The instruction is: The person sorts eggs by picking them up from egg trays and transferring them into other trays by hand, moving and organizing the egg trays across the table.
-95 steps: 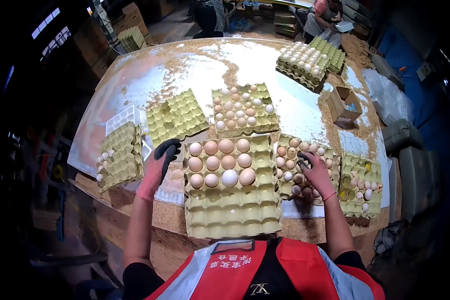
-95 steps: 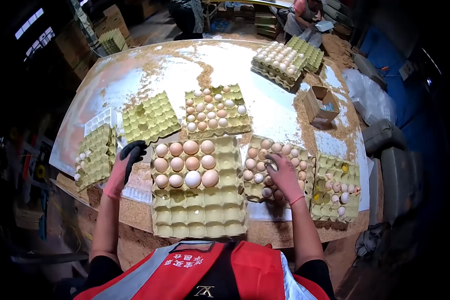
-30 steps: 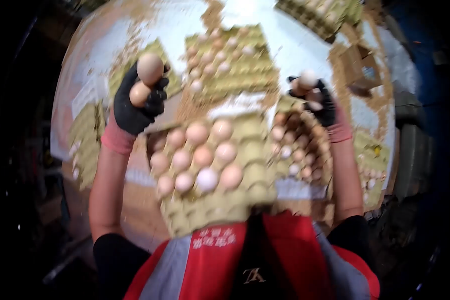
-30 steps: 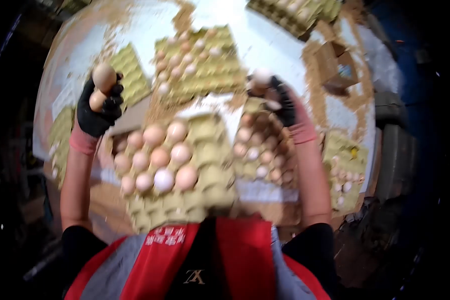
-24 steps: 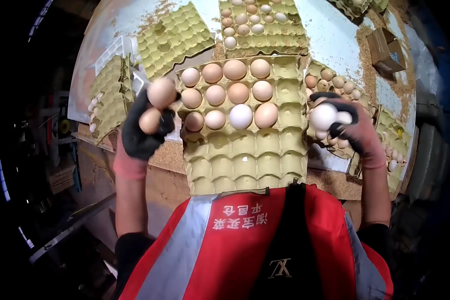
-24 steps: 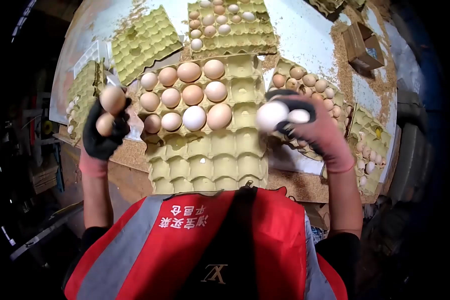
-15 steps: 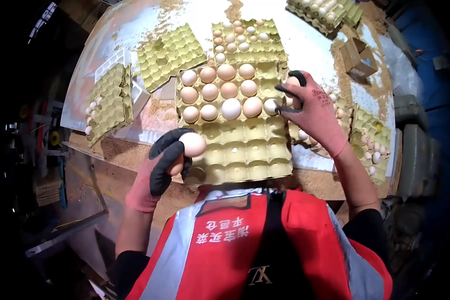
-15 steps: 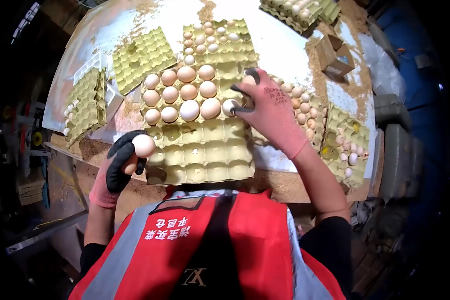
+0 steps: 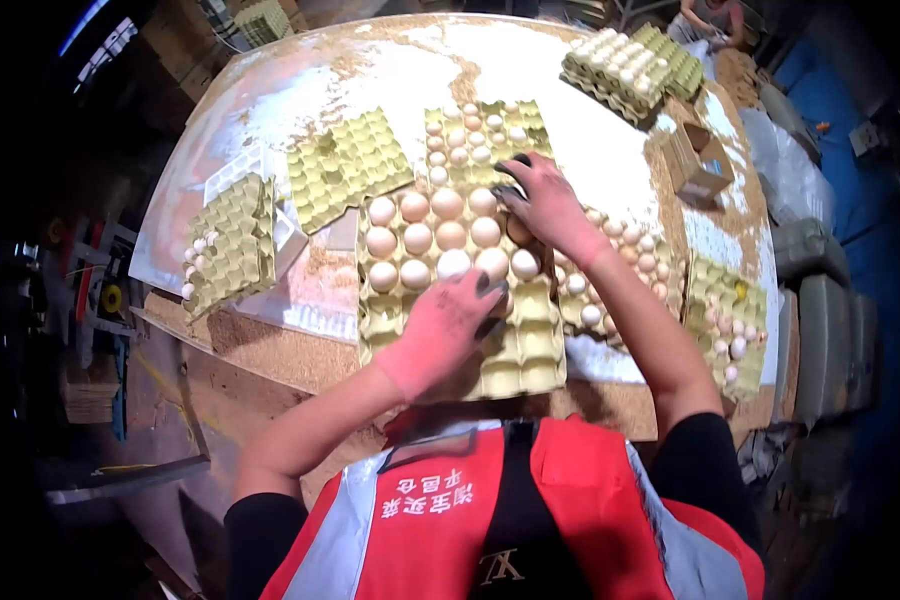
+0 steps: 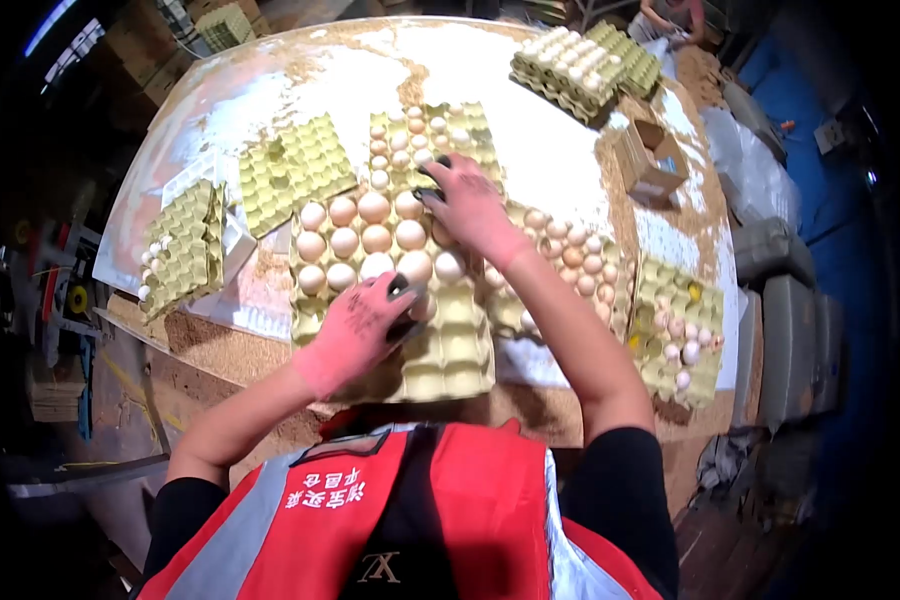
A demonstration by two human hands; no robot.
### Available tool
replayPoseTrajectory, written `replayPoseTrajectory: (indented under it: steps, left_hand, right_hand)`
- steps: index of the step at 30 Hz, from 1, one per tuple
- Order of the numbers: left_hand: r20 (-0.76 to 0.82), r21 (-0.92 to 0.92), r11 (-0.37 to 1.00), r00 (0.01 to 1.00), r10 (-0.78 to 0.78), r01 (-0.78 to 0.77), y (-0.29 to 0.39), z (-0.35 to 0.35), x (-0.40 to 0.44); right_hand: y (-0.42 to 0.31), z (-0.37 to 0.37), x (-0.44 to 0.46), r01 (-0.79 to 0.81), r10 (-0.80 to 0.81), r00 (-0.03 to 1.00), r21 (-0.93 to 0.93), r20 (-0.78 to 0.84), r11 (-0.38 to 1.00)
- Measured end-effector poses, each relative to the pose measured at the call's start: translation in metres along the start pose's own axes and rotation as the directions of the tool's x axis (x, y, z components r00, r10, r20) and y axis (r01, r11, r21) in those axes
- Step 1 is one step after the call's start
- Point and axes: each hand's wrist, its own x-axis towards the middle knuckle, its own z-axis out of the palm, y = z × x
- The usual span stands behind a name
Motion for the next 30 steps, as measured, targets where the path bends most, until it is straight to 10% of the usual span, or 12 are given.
replayPoseTrajectory:
  steps: [2,6,12,15,19,21,25,26,28,30]
  left_hand:
    - [0.002,-0.107,0.983,0.989,-0.150,0.149,-0.001,-0.013,-0.004]
    - [0.146,0.129,0.989,0.988,0.054,-0.073,-0.028,0.019,-0.031]
    - [-0.088,-0.143,0.989,0.996,0.026,-0.039,-0.065,-0.065,0.035]
    - [-0.129,-0.187,0.981,0.988,-0.085,0.060,-0.157,-0.035,0.108]
    - [0.092,0.013,0.995,0.991,0.094,-0.095,-0.298,0.090,0.173]
    - [0.324,0.060,0.984,0.936,0.138,-0.165,-0.325,0.117,0.179]
    - [0.309,0.079,0.964,0.926,0.217,-0.252,-0.334,0.136,0.179]
    - [0.335,0.123,0.962,0.923,0.190,-0.243,-0.321,0.125,0.178]
    - [0.276,0.166,0.962,0.947,0.166,-0.217,-0.305,0.117,0.180]
    - [0.111,0.156,0.970,0.979,0.170,-0.186,-0.298,0.116,0.179]
  right_hand:
    - [0.002,-0.025,-0.002,-0.097,0.114,0.991,0.212,-0.073,0.973]
    - [0.033,-0.030,0.007,-0.231,0.291,0.954,0.455,-0.066,0.860]
    - [0.103,0.039,0.072,-0.256,0.222,0.965,0.330,0.137,0.909]
    - [0.135,0.130,0.097,-0.087,0.132,0.888,-0.120,0.441,0.989]
    - [0.151,0.202,0.119,0.266,-0.118,0.931,-0.418,0.346,0.869]
    - [0.146,0.203,0.137,0.169,-0.055,0.929,-0.284,0.367,0.944]
    - [0.136,0.152,0.140,-0.170,0.163,0.943,-0.003,0.289,0.985]
    - [0.148,0.163,0.135,-0.291,0.262,0.954,0.242,0.146,0.926]
    - [0.171,0.178,0.140,-0.474,0.455,0.841,0.803,0.293,0.360]
    - [0.159,0.180,0.149,-0.528,0.356,0.845,0.512,0.400,0.678]
